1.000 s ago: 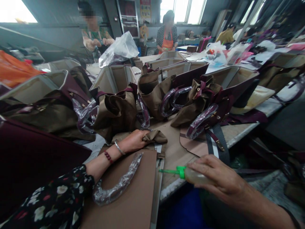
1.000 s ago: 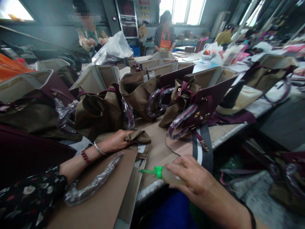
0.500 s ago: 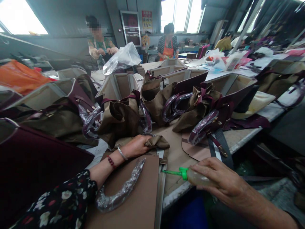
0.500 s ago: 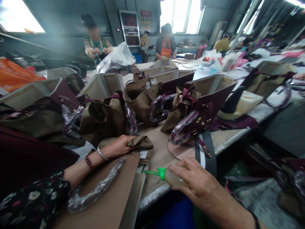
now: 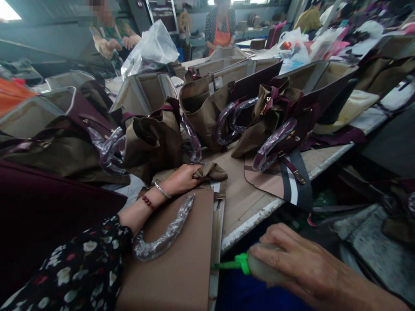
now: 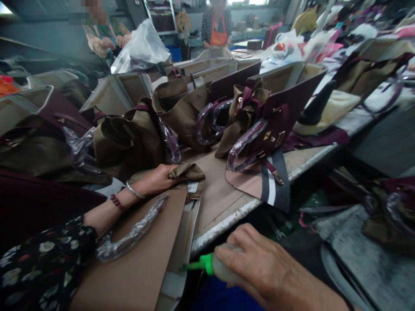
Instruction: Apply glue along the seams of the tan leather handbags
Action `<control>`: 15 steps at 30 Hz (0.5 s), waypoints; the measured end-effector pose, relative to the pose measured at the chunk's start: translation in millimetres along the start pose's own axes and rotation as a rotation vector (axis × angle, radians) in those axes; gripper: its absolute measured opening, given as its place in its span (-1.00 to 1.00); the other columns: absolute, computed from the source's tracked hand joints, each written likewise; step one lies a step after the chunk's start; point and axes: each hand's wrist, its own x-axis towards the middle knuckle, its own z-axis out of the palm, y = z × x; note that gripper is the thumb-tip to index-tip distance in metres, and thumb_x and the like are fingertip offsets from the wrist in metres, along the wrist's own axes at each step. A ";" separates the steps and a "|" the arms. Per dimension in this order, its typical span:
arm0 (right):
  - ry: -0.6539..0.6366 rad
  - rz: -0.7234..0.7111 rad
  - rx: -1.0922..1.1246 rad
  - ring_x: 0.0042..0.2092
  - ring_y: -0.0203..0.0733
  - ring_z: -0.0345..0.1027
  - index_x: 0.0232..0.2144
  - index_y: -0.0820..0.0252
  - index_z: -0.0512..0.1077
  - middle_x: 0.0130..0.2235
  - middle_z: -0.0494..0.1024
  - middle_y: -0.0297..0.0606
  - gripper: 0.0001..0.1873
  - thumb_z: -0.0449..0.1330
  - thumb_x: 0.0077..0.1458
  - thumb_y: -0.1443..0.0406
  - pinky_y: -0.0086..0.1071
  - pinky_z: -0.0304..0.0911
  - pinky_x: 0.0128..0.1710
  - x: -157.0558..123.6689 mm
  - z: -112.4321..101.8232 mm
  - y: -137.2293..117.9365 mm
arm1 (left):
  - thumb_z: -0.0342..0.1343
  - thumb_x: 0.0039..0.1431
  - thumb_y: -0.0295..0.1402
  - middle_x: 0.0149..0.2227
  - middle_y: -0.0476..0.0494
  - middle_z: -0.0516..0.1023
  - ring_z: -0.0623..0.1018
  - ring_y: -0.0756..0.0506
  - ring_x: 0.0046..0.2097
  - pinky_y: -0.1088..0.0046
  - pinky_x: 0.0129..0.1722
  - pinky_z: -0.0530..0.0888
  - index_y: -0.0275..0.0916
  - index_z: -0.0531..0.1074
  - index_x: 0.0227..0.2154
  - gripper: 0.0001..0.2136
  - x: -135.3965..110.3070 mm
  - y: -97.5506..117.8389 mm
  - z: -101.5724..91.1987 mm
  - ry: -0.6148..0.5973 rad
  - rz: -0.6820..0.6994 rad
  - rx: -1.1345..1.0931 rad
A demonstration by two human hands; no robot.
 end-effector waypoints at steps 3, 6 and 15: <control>0.107 0.007 -0.035 -0.12 -0.19 0.28 0.07 0.12 0.26 -0.17 0.34 -0.16 -0.59 0.01 0.16 0.45 -0.41 0.31 -0.18 -0.5 0.9 9.1 | 0.00 0.09 -0.23 -0.41 -0.09 0.50 0.45 -0.06 -0.37 0.48 -0.35 0.34 -0.30 0.42 -0.37 -0.77 0.1 -0.3 0.0 0.009 0.005 -0.001; 0.070 0.010 -0.029 -0.15 -0.19 0.28 0.04 0.11 0.31 -0.20 0.36 -0.18 -0.60 0.01 0.16 0.45 -0.40 0.31 -0.21 -2.2 3.5 7.5 | -0.01 0.08 -0.20 -0.39 -0.10 0.51 0.47 -0.07 -0.34 0.48 -0.33 0.35 -0.29 0.41 -0.39 -0.76 -0.2 0.3 -0.2 0.013 0.014 -0.009; 0.114 0.022 -0.027 -0.20 -0.19 0.28 0.03 0.11 0.30 -0.23 0.36 -0.19 -0.61 0.00 0.17 0.44 -0.40 0.32 -0.27 -9.7 9.8 -0.2 | -0.04 0.09 -0.12 -0.45 -0.08 0.46 0.43 -0.06 -0.39 0.48 -0.37 0.33 -0.30 0.39 -0.43 -0.69 -1.5 4.0 -1.4 0.026 0.020 0.019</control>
